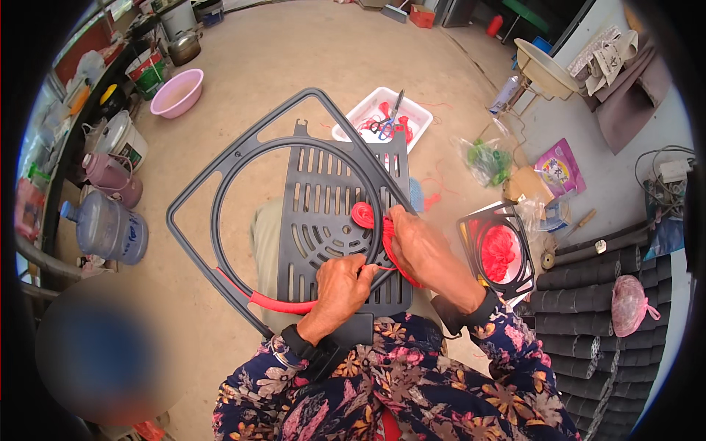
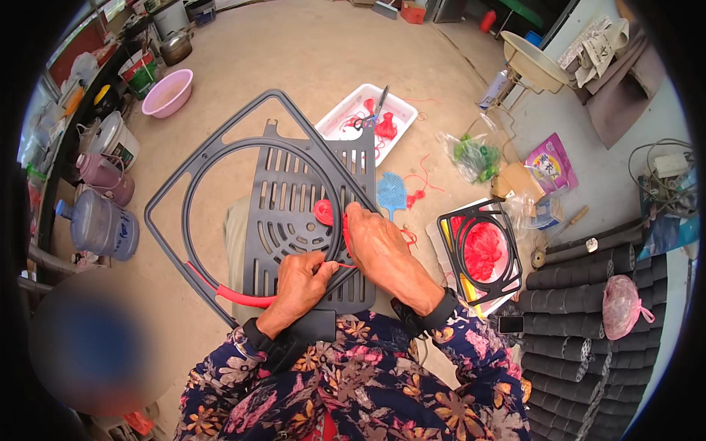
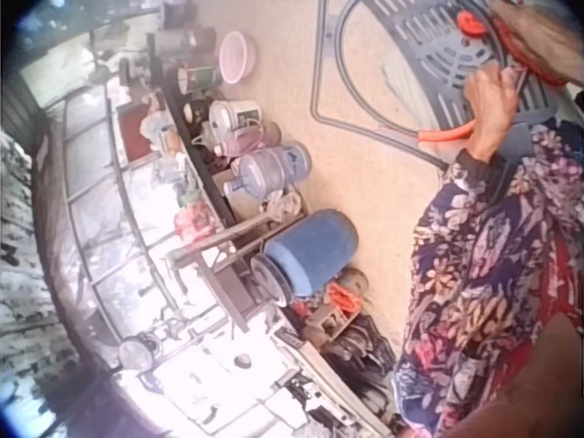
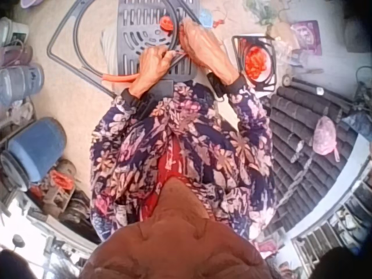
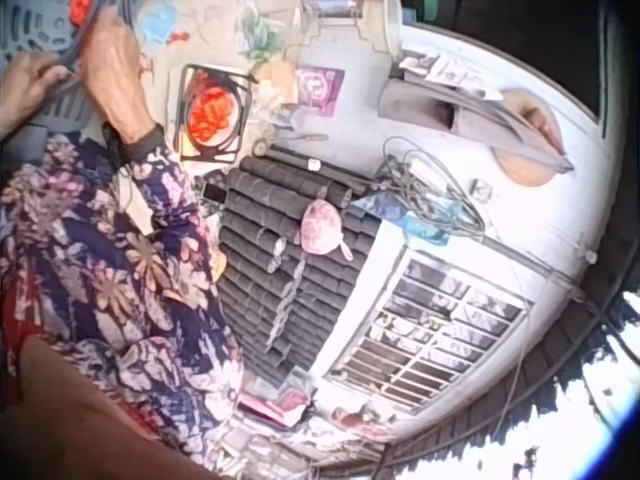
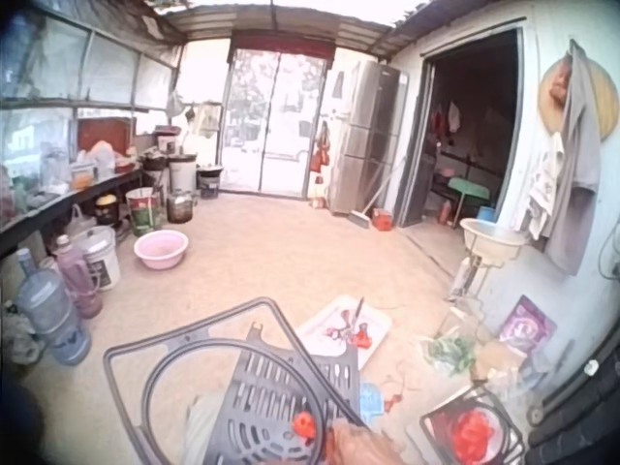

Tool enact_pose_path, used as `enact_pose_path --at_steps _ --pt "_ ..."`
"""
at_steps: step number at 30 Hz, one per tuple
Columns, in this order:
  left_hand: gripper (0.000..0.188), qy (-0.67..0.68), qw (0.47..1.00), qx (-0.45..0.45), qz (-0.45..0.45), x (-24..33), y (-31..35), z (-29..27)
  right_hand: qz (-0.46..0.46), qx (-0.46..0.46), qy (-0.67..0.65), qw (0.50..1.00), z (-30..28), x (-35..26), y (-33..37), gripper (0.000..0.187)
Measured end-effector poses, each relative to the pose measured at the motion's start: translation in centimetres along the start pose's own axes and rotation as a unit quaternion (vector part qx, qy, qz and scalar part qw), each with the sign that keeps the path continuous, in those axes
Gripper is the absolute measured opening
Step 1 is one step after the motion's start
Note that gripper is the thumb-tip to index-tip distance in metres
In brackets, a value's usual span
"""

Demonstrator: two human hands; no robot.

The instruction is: Manually tie or secure bundles of red plastic/nylon cord onto a black plastic furniture frame.

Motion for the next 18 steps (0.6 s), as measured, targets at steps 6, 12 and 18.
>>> enact_pose_path --at_steps 6,12,18 --pt "0.027 0.016 0.999 0.025 0.036 0.8 -0.3 0.0 -0.025 0.106 -0.198 0.974 1.0 0.9 -0.7 0.020" --pt "0.026 -0.018 0.999 0.019 0.021 -0.2 0.0 0.1 -0.175 0.202 -0.034 0.963 -2.7 -3.8 -0.6 0.016" --pt "0.020 -0.007 1.000 -0.023 0.000 1.0 0.3 1.0 -0.248 0.061 0.265 0.930 1.5 -4.6 -2.5 0.018"
Point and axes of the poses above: each hand's wrist, its own y-axis away from the middle knuckle, its own z-axis out of the palm, x = y × z, the point moved 5 cm from there along -y, towards the middle knuckle, and after that the axes turned 14 degrees about x, right-handed, at the moved point
